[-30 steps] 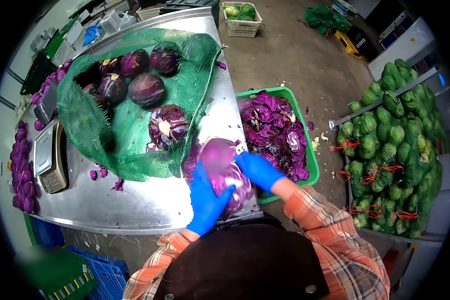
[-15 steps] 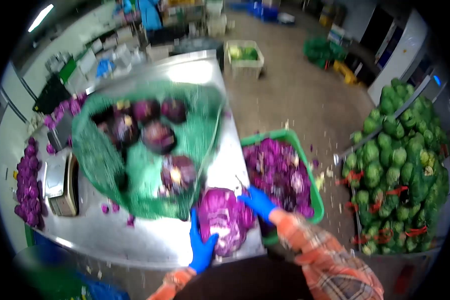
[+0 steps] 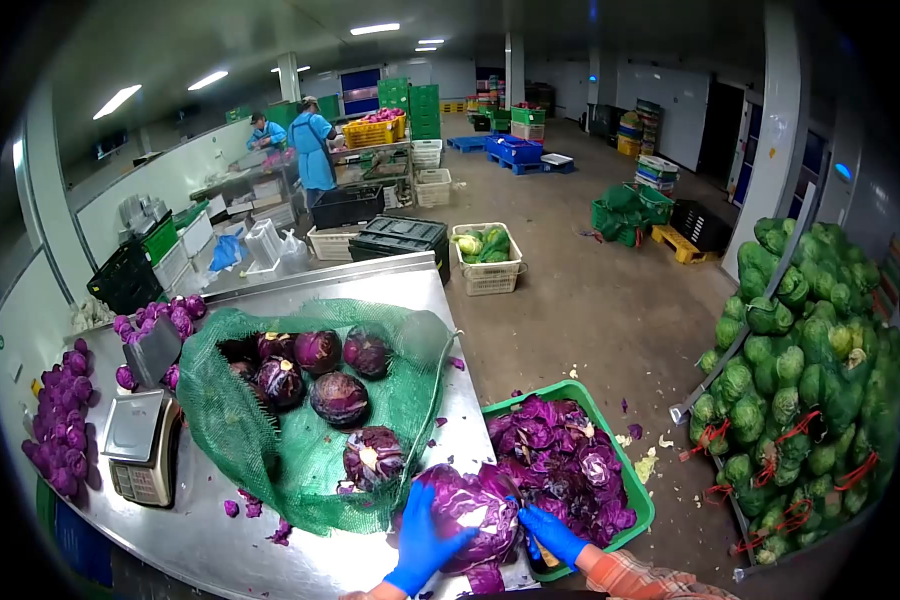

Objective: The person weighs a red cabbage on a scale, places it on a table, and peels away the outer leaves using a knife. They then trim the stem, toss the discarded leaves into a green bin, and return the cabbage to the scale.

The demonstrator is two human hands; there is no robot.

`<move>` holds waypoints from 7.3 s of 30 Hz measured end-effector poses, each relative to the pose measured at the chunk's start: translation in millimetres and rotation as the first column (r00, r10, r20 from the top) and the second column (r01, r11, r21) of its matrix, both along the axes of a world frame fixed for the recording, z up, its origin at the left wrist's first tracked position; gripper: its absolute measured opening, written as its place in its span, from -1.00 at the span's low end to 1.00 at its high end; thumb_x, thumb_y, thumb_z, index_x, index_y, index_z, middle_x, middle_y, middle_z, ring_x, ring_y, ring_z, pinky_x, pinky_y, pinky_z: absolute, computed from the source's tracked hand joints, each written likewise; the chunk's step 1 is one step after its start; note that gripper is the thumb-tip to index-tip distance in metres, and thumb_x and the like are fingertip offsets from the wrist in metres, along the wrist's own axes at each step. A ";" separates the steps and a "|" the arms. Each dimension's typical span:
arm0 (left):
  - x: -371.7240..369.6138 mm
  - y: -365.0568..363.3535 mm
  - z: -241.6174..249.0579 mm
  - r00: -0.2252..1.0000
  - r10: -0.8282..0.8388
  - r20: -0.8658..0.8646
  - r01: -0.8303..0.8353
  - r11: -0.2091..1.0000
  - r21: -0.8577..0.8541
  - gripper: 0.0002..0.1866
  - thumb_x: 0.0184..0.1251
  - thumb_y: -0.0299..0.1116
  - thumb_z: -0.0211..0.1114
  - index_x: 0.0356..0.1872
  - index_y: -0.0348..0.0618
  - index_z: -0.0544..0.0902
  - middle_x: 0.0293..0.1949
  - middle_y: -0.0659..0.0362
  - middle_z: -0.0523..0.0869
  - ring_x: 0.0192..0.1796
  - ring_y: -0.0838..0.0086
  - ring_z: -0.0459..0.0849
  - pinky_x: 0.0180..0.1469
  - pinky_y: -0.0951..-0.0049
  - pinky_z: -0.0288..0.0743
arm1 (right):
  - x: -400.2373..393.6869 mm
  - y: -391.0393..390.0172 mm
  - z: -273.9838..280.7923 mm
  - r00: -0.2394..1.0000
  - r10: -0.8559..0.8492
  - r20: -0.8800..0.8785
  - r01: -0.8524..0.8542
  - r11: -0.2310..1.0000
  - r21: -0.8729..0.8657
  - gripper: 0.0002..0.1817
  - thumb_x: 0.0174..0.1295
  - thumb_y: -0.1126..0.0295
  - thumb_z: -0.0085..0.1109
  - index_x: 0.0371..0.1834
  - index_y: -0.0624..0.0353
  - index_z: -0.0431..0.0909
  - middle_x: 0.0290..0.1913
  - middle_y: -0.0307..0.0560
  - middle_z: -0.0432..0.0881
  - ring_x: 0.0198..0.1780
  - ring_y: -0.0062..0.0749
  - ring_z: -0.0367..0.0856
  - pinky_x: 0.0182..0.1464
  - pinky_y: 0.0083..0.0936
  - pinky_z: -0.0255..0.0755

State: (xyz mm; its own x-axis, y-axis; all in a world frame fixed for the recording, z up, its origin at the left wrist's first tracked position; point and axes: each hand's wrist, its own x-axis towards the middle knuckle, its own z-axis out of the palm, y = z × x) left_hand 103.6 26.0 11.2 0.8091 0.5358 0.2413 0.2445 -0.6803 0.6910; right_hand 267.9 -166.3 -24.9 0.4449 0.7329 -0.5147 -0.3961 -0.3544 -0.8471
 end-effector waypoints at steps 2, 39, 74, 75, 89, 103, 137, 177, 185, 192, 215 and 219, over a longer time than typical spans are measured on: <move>25.2 15.6 1.8 0.965 -0.162 0.206 0.213 0.943 -0.256 0.06 0.00 0.01 0.52 0.43 -0.33 0.14 0.40 -0.17 0.24 0.46 0.10 0.21 0.44 0.22 0.16 | 2.3 -3.5 3.5 1.000 0.008 -0.013 -0.008 1.000 0.002 -0.48 0.45 0.07 -0.05 0.38 0.05 0.30 -0.47 -0.27 0.50 -0.65 -0.64 0.38 -0.56 -0.61 0.34; -10.1 -46.2 -40.2 0.989 0.024 0.146 0.001 0.986 -0.167 -0.15 -0.07 -0.21 0.55 0.29 -0.25 0.34 0.28 -0.12 0.36 0.35 0.05 0.31 0.38 0.14 0.19 | 32.7 26.7 -43.2 0.994 0.093 0.053 -0.073 0.948 -0.311 -0.45 0.31 0.01 0.11 0.27 0.06 0.39 -0.02 0.07 0.61 -0.13 -0.30 0.57 -0.19 -0.38 0.48; 37.8 -46.0 -22.2 0.988 0.150 -0.034 -0.147 0.986 0.078 0.15 -0.07 0.09 0.52 0.37 -0.52 0.10 0.37 -0.38 0.17 0.41 -0.17 0.20 0.40 0.01 0.09 | 27.5 49.8 42.1 0.844 0.269 0.463 -0.112 0.934 -0.338 -0.43 0.46 -0.08 -0.35 0.09 0.24 0.37 -0.19 0.37 0.60 -0.21 0.22 0.61 -0.15 -0.09 0.48; 37.1 -46.6 -21.8 0.988 0.150 -0.044 -0.147 0.987 0.061 0.15 -0.07 0.09 0.52 0.36 -0.52 0.10 0.37 -0.38 0.17 0.40 -0.18 0.20 0.40 0.00 0.09 | 29.0 49.1 38.4 0.826 0.286 0.485 -0.122 0.932 -0.341 -0.44 0.46 -0.08 -0.35 0.07 0.23 0.37 -0.22 0.35 0.61 -0.26 0.19 0.62 -0.18 -0.10 0.48; 5.1 -55.7 -31.3 0.992 0.125 -0.030 -0.123 0.990 0.072 0.24 -0.15 0.09 0.56 0.40 -0.48 0.01 0.42 -0.37 0.06 0.43 -0.19 0.12 0.40 0.00 0.08 | -2.6 -3.8 -7.6 0.920 -0.277 0.276 0.355 0.888 -0.292 -0.29 0.41 -0.15 -0.19 0.52 -0.07 0.00 -0.24 0.11 0.60 -0.58 -0.34 0.43 -0.61 -0.38 0.39; 7.0 -38.3 5.6 0.990 -0.039 -0.135 0.039 0.999 -0.006 0.28 -0.31 0.23 0.58 0.33 -0.50 0.14 0.26 -0.34 0.31 0.23 -0.17 0.38 0.22 0.01 0.30 | -46.5 4.3 63.5 0.626 -0.088 0.775 0.203 0.978 -0.053 -0.36 0.48 0.09 -0.18 0.49 0.20 0.01 0.37 0.37 0.24 0.32 0.19 0.35 0.29 -0.20 0.31; 34.2 -49.5 -0.9 0.968 -0.020 -0.250 0.072 0.977 0.202 0.26 -0.15 0.35 0.42 0.36 -0.52 0.12 0.29 -0.36 0.30 0.31 -0.15 0.30 0.33 -0.03 0.13 | 23.6 27.5 20.8 0.745 0.216 0.632 0.073 0.914 -0.399 -0.40 0.44 -0.05 -0.27 -0.08 0.37 0.49 -0.12 0.38 0.59 -0.10 0.25 0.58 -0.02 -0.11 0.42; 42.1 -47.5 -0.8 1.000 -0.028 0.010 0.027 0.999 0.044 0.11 -0.17 -0.15 0.60 0.41 -0.35 0.12 0.28 -0.18 0.37 0.30 -0.03 0.37 0.31 0.14 0.29 | 10.0 33.5 38.7 0.827 0.265 0.496 -0.177 0.960 -0.219 -0.28 0.42 -0.07 -0.12 0.50 0.11 0.03 0.04 0.28 0.58 -0.10 0.01 0.65 -0.12 -0.24 0.53; 42.2 -51.2 2.1 0.999 -0.046 -0.018 0.048 0.987 0.156 0.09 -0.15 -0.12 0.54 0.40 -0.35 0.10 0.31 -0.22 0.30 0.25 -0.13 0.37 0.27 0.04 0.29 | 24.7 14.6 22.8 0.840 0.081 0.536 0.001 0.989 -0.149 -0.35 0.42 -0.06 -0.12 0.42 0.12 0.14 -0.05 0.20 0.64 -0.45 -0.07 0.61 -0.42 -0.23 0.50; 58.4 -57.9 -1.2 0.997 0.010 -0.073 0.004 0.984 0.178 0.14 -0.17 -0.09 0.55 0.42 -0.34 0.07 0.31 -0.21 0.31 0.23 -0.19 0.36 0.25 0.02 0.29 | 5.4 30.0 27.4 0.627 0.191 0.755 -0.001 0.970 -0.245 -0.40 0.46 0.01 -0.20 0.45 0.11 0.14 -0.12 0.37 0.60 -0.10 0.21 0.60 -0.10 -0.09 0.45; 3.2 -21.2 -18.7 0.951 -0.279 0.136 0.289 0.955 -0.063 0.04 -0.10 -0.15 0.57 0.42 -0.24 0.18 0.40 -0.10 0.28 0.43 0.01 0.24 0.45 0.12 0.10 | 36.1 -2.8 -39.5 0.896 -0.037 0.442 0.184 0.938 -0.294 -0.62 0.33 0.09 0.06 -0.07 0.23 0.51 -0.46 -0.06 0.60 -0.59 -0.40 0.52 -0.58 -0.38 0.42; -29.8 -11.4 -42.3 0.978 -0.131 0.160 0.175 0.938 -0.299 0.18 -0.13 -0.19 0.62 0.48 -0.24 0.00 0.50 -0.08 -0.02 0.52 0.13 0.05 0.50 0.20 0.00 | 34.6 -15.9 -32.9 0.979 -0.101 0.176 0.159 0.922 -0.353 -0.46 0.27 0.04 0.16 0.22 0.12 0.40 -0.10 0.05 0.64 -0.34 -0.22 0.65 -0.53 -0.35 0.52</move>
State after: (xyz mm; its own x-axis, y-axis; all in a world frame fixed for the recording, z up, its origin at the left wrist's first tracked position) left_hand 73.9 14.6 -31.1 0.8586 0.4736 0.1960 0.0440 -0.4490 0.8924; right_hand 302.5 -182.2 -57.8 0.6171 0.4382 -0.6536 -0.3373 -0.6031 -0.7228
